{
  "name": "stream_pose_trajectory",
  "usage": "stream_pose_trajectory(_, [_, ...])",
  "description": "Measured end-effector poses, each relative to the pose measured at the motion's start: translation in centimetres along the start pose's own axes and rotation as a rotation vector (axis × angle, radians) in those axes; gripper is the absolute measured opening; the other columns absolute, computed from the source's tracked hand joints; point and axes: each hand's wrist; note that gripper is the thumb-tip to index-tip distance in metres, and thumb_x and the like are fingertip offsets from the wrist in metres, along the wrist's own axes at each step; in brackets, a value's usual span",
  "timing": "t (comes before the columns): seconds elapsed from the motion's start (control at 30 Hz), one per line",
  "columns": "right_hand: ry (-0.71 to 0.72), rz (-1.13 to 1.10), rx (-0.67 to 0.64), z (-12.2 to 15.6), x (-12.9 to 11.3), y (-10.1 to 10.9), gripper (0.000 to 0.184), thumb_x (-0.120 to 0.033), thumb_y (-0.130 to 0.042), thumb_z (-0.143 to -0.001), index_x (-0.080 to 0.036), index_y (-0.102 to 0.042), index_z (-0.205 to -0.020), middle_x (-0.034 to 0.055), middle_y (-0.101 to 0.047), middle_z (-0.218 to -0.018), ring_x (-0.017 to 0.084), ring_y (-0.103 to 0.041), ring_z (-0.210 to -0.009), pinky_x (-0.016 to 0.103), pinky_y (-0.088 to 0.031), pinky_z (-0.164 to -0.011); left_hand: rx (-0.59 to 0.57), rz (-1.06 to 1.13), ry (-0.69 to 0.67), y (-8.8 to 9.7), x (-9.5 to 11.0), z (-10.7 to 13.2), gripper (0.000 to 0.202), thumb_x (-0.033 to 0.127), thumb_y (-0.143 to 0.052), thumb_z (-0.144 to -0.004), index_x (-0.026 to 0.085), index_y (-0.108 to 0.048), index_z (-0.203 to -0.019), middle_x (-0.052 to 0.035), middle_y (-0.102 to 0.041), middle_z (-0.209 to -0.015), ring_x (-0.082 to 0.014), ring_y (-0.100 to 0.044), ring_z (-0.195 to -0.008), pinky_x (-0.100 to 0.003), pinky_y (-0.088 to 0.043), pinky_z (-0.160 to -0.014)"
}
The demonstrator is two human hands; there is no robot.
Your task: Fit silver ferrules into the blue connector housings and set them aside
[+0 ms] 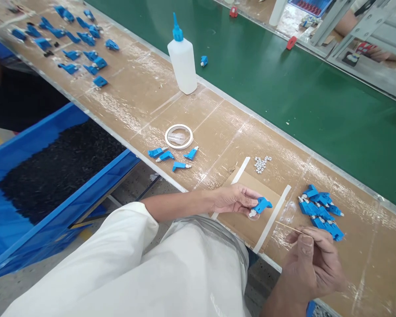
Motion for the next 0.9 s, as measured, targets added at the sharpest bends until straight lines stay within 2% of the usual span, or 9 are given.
stream_pose_trajectory(0.1, [-0.034, 0.101, -0.071, 0.5, 1.0, 0.5, 0.005, -0.02, -0.074, -0.085, -0.02, -0.076, -0.089, 0.0033, -0.063, -0.08, 0.018, -0.058, -0.076, 0.03, -0.045, -0.058, 0.025, 0.011, 0.0, 0.4, 0.0, 0.1, 0.056, 0.036, -0.096, -0.059, 0.01, -0.078, -0.104, -0.0061, -0.072, -0.083, -0.0115, -0.066, -0.073, -0.022, -0.045, -0.065])
stream_pose_trajectory(0.23, [0.051, 0.241, -0.189, 1.3, 1.9, 0.4, 0.011, -0.017, -0.072, -0.087, -0.022, -0.078, -0.095, 0.0039, -0.067, -0.086, 0.02, -0.062, -0.081, 0.035, -0.048, -0.068, 0.046, 0.032, 0.005, 0.7, -0.1, 0.2, 0.049, 0.029, -0.094, -0.063, 0.009, -0.078, -0.105, -0.0063, -0.072, -0.084, -0.0113, -0.066, -0.074, -0.021, -0.045, -0.065])
stream_pose_trajectory(0.4, [0.073, 0.268, -0.217, 1.6, 2.3, 0.0, 0.012, -0.016, -0.07, -0.088, -0.022, -0.077, -0.097, 0.0049, -0.067, -0.088, 0.02, -0.063, -0.081, 0.034, -0.05, -0.067, 0.053, 0.038, 0.005, 0.7, 0.1, 0.3, 0.041, 0.023, -0.09, -0.068, 0.009, -0.078, -0.105, -0.0063, -0.072, -0.083, -0.0104, -0.065, -0.072, -0.021, -0.046, -0.065])
stream_pose_trajectory(0.6, [0.126, 0.372, -0.387, 2.0, 3.3, -0.1, 0.014, -0.019, -0.066, -0.092, -0.023, -0.076, -0.101, 0.0055, -0.064, -0.091, 0.019, -0.061, -0.08, 0.033, -0.051, -0.065, 0.058, 0.027, -0.016, 1.1, 0.3, 0.6, 0.045, 0.028, -0.091, -0.067, 0.01, -0.078, -0.106, -0.0061, -0.073, -0.081, -0.0107, -0.065, -0.071, -0.021, -0.048, -0.069])
stream_pose_trajectory(0.73, [0.179, 0.413, -0.44, 2.0, 3.7, -0.4, 0.016, -0.019, -0.064, -0.094, -0.023, -0.076, -0.104, 0.006, -0.064, -0.093, 0.017, -0.061, -0.075, 0.031, -0.052, -0.061, 0.046, 0.039, -0.022, 1.1, 0.3, 0.6, 0.048, 0.028, -0.092, -0.065, 0.01, -0.078, -0.107, -0.0054, -0.072, -0.081, -0.01, -0.066, -0.07, -0.02, -0.048, -0.069])
stream_pose_trajectory(0.9, [0.237, 0.5, -0.476, 1.9, 3.5, -0.4, 0.021, -0.021, -0.062, -0.095, -0.022, -0.074, -0.112, 0.0081, -0.064, -0.095, 0.017, -0.063, -0.073, 0.031, -0.052, -0.06, 0.045, 0.063, -0.029, 1.2, 0.5, 0.6, 0.038, 0.023, -0.086, -0.073, 0.007, -0.077, -0.107, -0.0062, -0.071, -0.08, -0.0097, -0.066, -0.07, -0.019, -0.047, -0.067])
Point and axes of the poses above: each hand's wrist, its own z-axis away from the middle knuckle, its own y-axis out of the back of the hand, x = y × z
